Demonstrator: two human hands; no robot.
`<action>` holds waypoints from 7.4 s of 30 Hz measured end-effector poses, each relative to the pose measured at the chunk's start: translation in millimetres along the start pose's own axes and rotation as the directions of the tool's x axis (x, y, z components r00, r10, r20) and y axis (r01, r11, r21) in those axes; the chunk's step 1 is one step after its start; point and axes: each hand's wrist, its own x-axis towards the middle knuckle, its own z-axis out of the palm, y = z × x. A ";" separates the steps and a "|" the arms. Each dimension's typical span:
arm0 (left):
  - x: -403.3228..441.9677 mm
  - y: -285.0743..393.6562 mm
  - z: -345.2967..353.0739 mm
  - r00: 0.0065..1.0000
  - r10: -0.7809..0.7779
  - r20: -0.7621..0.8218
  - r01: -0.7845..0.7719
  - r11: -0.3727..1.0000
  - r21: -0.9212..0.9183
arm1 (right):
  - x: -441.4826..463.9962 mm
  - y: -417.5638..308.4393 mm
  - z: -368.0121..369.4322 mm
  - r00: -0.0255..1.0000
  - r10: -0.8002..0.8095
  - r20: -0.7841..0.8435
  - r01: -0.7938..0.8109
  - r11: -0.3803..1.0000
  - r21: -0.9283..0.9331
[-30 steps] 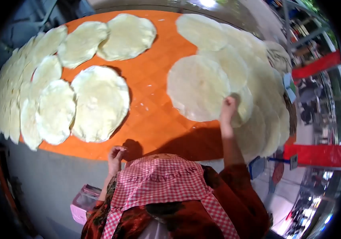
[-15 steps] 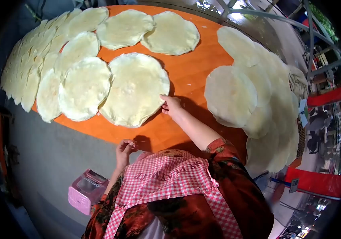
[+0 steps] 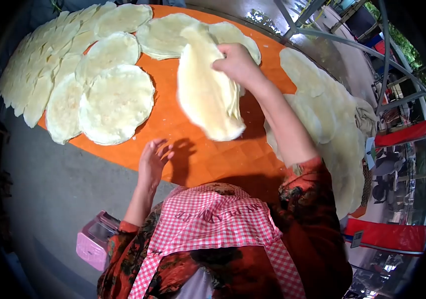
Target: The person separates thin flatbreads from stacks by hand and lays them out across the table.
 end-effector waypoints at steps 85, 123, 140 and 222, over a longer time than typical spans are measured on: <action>47.3 -68.2 -93.3 0.940 -0.139 -0.311 0.204 0.961 0.187 | -269.2 146.8 -95.6 0.513 0.482 -0.710 -0.033 0.838 0.545; 26.1 -8.5 -54.2 0.868 -0.493 0.057 0.486 0.868 0.102 | -161.5 95.1 241.4 0.958 0.221 0.181 -0.262 0.934 0.244; 46.5 -15.5 -89.9 0.818 -0.575 0.008 0.569 0.812 0.129 | -154.6 99.7 257.3 0.913 0.368 0.176 -0.407 0.848 0.339; 53.0 28.8 -72.3 0.771 -0.522 0.363 0.560 0.828 0.002 | -223.4 48.5 249.9 0.882 0.384 -0.274 -0.336 0.919 0.208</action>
